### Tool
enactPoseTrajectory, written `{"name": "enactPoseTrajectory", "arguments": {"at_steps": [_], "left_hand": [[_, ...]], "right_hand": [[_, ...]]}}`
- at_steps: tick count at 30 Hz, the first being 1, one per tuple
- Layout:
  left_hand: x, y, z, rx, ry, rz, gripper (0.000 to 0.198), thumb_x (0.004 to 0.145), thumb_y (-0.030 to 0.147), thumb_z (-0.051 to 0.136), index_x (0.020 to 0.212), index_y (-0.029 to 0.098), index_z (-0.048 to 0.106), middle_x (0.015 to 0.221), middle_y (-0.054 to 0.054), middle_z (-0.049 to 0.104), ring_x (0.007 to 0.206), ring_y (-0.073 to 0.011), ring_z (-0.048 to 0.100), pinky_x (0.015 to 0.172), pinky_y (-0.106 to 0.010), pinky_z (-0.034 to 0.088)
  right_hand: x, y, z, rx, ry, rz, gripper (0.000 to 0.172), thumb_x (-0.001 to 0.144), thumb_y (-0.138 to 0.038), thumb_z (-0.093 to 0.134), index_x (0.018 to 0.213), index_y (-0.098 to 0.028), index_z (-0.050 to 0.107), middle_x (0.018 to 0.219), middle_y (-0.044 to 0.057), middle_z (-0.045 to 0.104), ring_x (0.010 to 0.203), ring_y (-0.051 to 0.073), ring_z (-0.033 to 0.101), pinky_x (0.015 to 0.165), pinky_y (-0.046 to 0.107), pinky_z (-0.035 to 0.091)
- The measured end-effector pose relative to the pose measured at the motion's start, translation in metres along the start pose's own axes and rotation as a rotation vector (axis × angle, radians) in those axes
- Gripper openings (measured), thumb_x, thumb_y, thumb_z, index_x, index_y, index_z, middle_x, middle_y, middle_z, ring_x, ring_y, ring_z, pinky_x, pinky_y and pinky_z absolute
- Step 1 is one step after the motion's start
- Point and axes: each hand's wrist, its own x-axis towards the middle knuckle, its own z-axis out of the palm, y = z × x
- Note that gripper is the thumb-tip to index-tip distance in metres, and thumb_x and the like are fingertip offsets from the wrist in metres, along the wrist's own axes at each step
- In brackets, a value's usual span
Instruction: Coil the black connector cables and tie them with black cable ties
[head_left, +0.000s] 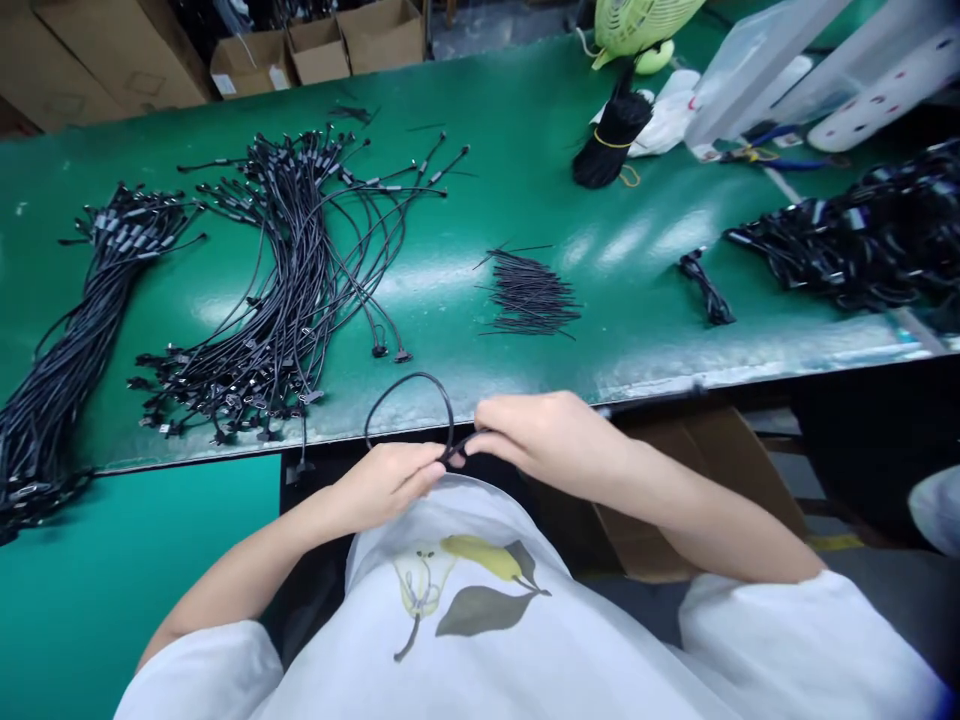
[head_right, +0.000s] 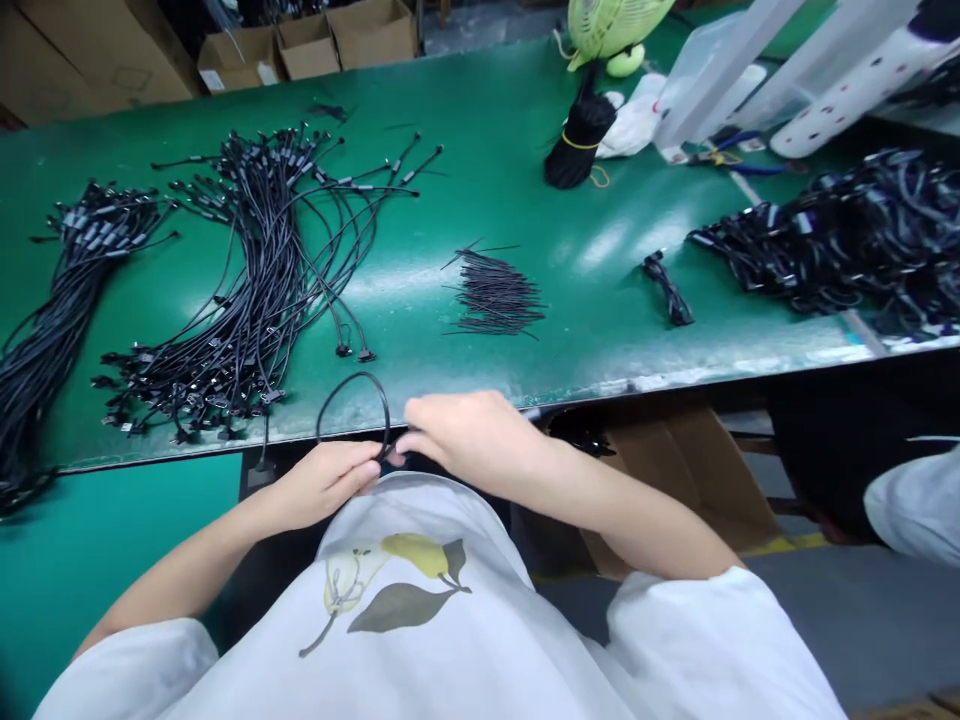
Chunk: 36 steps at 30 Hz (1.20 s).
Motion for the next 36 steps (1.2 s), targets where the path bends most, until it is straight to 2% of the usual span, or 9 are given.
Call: {"name": "enactPoseTrajectory", "arguments": {"at_steps": [4,8,10,17,23,26,29,33,36], "left_hand": [[-0.011,-0.001,-0.015,-0.163,-0.148,0.007,0.035,0.097,0.039,0.042,0.104,0.017,0.068,0.09,-0.004,0.065,0.08,-0.0145,0.057,0.076,-0.024,0.044],[-0.011,-0.003,-0.023,-0.414,-0.347,0.094,0.045,0.095,0.049,0.043,0.11,0.016,0.07,0.099,-0.01,0.068,0.086,-0.0179,0.06,0.08,-0.027,0.046],[-0.009,-0.004,-0.024,-0.488,-0.384,0.116,0.052,0.093,0.055,0.041,0.106,0.014,0.072,0.09,-0.011,0.069,0.079,-0.0177,0.06,0.075,-0.027,0.047],[0.0,-0.008,-0.028,-0.038,0.008,-0.089,0.042,0.094,0.04,0.048,0.131,0.023,0.057,0.1,-0.006,0.069,0.092,-0.0195,0.061,0.086,-0.031,0.044],[0.003,-0.025,-0.009,-0.769,0.083,-0.181,0.038,0.091,0.047,0.053,0.101,0.012,0.065,0.053,0.007,0.037,0.047,-0.0071,0.035,0.051,-0.021,0.039],[-0.006,-0.031,-0.003,-1.077,0.011,-0.248,0.035,0.086,0.046,0.062,0.086,0.012,0.064,0.048,0.01,0.031,0.041,-0.0033,0.022,0.041,-0.016,0.029],[-0.021,-0.032,-0.005,-1.276,-0.039,-0.224,0.034,0.083,0.046,0.066,0.084,0.011,0.066,0.043,0.012,0.023,0.037,-0.0021,0.013,0.034,-0.014,0.021],[-0.036,-0.024,-0.012,-1.444,0.203,-0.034,0.043,0.083,0.037,0.067,0.12,0.014,0.063,0.041,0.012,0.019,0.033,-0.0041,0.008,0.026,-0.013,0.021],[-0.037,-0.018,-0.016,-1.484,0.409,0.04,0.041,0.088,0.033,0.062,0.126,0.017,0.06,0.041,0.012,0.019,0.032,-0.005,0.008,0.024,-0.011,0.021]], "right_hand": [[0.005,0.028,-0.007,0.159,0.131,0.016,0.026,0.092,-0.044,0.056,0.088,-0.019,0.062,0.077,0.0,0.067,0.068,0.013,0.061,0.061,0.023,0.038],[0.007,0.033,0.002,0.244,0.082,-0.128,0.033,0.097,-0.04,0.046,0.123,-0.022,0.056,0.106,0.005,0.064,0.078,0.012,0.061,0.069,0.023,0.044],[0.007,0.028,0.006,0.225,0.029,-0.211,0.029,0.1,-0.036,0.038,0.116,-0.023,0.059,0.112,0.005,0.06,0.078,0.011,0.06,0.069,0.023,0.044],[0.012,0.01,0.015,-0.047,-0.056,-0.126,0.032,0.101,-0.031,0.034,0.084,-0.016,0.057,0.078,0.003,0.06,0.06,0.013,0.053,0.05,0.025,0.027],[0.023,0.015,0.011,0.029,0.071,-0.062,0.029,0.099,-0.039,0.044,0.111,-0.017,0.059,0.097,0.006,0.065,0.074,0.014,0.06,0.058,0.024,0.035],[0.025,0.032,0.007,0.072,0.137,-0.045,0.032,0.095,-0.045,0.049,0.104,-0.018,0.064,0.096,0.007,0.064,0.072,0.014,0.058,0.06,0.025,0.037],[0.024,0.049,0.008,0.329,0.071,-0.11,0.03,0.091,-0.045,0.056,0.097,-0.018,0.066,0.09,0.006,0.063,0.076,0.014,0.057,0.067,0.025,0.042],[0.02,0.053,0.028,0.74,-0.053,-0.062,0.029,0.089,-0.043,0.058,0.102,-0.018,0.065,0.092,0.005,0.061,0.076,0.014,0.06,0.068,0.026,0.047],[0.015,0.041,0.05,0.983,-0.131,0.107,0.031,0.09,-0.043,0.052,0.106,-0.017,0.061,0.087,0.004,0.059,0.065,0.011,0.061,0.062,0.025,0.05]]}}
